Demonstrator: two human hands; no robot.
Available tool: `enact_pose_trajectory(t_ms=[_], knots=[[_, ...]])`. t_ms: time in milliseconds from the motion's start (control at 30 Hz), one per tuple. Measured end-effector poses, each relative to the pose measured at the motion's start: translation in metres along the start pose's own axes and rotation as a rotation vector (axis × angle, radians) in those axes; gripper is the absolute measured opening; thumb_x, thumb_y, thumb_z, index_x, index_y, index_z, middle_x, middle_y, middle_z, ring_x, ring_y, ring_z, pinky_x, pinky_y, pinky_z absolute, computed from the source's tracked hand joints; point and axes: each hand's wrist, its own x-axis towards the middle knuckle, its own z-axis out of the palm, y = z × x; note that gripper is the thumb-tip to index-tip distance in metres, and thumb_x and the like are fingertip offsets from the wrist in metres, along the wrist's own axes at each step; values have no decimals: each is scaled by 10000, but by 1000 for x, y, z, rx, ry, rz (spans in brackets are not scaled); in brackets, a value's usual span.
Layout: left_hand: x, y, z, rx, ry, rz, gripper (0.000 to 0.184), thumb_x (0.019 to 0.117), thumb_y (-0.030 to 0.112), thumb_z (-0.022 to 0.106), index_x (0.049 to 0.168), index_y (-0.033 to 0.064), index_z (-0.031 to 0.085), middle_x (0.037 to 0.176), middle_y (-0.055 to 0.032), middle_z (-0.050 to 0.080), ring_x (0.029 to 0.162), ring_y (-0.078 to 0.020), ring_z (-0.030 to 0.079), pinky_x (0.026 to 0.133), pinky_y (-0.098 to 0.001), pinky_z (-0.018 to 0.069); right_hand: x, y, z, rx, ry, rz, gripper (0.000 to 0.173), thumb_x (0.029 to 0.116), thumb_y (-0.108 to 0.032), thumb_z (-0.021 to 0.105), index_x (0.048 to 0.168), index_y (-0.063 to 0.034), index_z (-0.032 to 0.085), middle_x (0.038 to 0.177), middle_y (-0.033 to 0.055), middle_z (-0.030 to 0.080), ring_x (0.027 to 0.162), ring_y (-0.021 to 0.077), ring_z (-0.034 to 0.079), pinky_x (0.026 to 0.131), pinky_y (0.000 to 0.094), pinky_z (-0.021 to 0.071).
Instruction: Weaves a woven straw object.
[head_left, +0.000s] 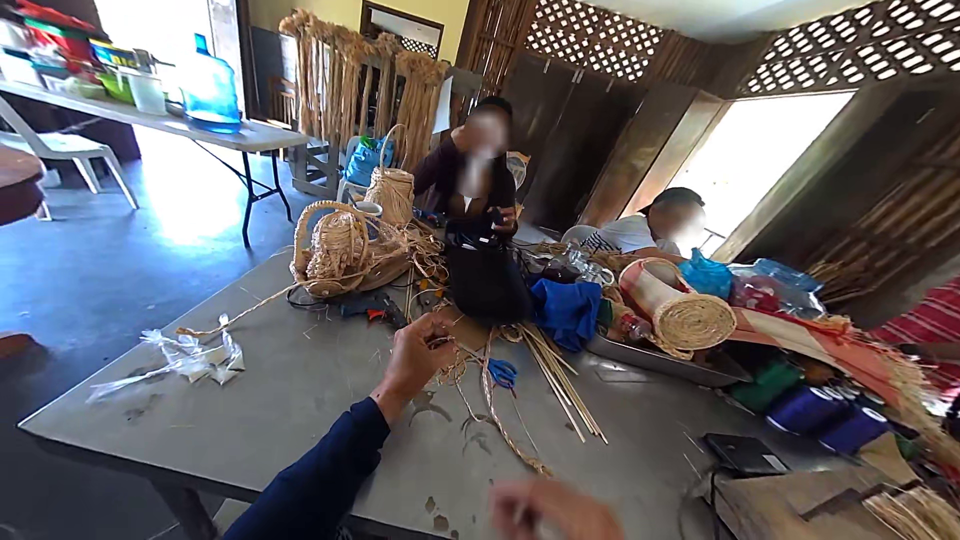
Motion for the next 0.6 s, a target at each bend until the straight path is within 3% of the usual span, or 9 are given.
enact_pose_trajectory(t_ms=[67,100,167,233,367,500,600], knots=[[1,1,-1,11,-30,-10,274,840,-4,716,1109,-36,673,898,-41,737,804,-46,695,770,-223,582,56,20,-5,-269,215,38,178,944,-168,668,1023,-22,732,860,65,727,763,172,712,667,366,601],[1,4,-1,21,-45,-42,282,844,2,718,1120,-32,672,913,-43,737,823,-53,697,788,-230,580,81,33,-4,-339,229,74,277,931,-229,708,1101,-11,715,900,98,719,799,233,706,691,433,590],[2,9,-2,32,-64,-78,302,847,4,728,1141,-31,667,927,-52,742,842,-69,705,805,-250,584,121,47,-3,-348,69,233,506,900,-299,781,1287,1,657,1022,174,716,918,344,695,810,554,556],[3,11,-1,8,-51,-70,311,842,-5,738,1144,-32,668,921,-51,745,833,-69,708,795,-251,591,150,60,3,-281,-88,336,530,880,-261,800,1330,-36,633,1003,146,724,886,298,699,825,510,557],[26,28,-6,-21,-81,-9,345,839,2,768,1164,-38,659,931,-48,751,846,-64,710,807,-247,587,186,71,-2,-120,-56,248,170,937,-53,662,1081,-2,738,909,108,726,771,169,687,765,354,570],[69,60,-9,-13,-182,39,406,834,-20,770,1220,-37,645,963,-58,752,882,-75,715,830,-255,589,208,70,-27,-48,89,126,113,955,-59,654,990,-15,752,857,63,726,701,91,679,705,273,578],[96,78,-11,-25,-291,44,384,836,-45,765,1202,-31,648,1003,-55,747,913,-79,715,848,-260,592,212,75,-32,-35,313,-16,97,932,-64,674,965,-26,757,814,39,726,691,56,665,685,226,557]])
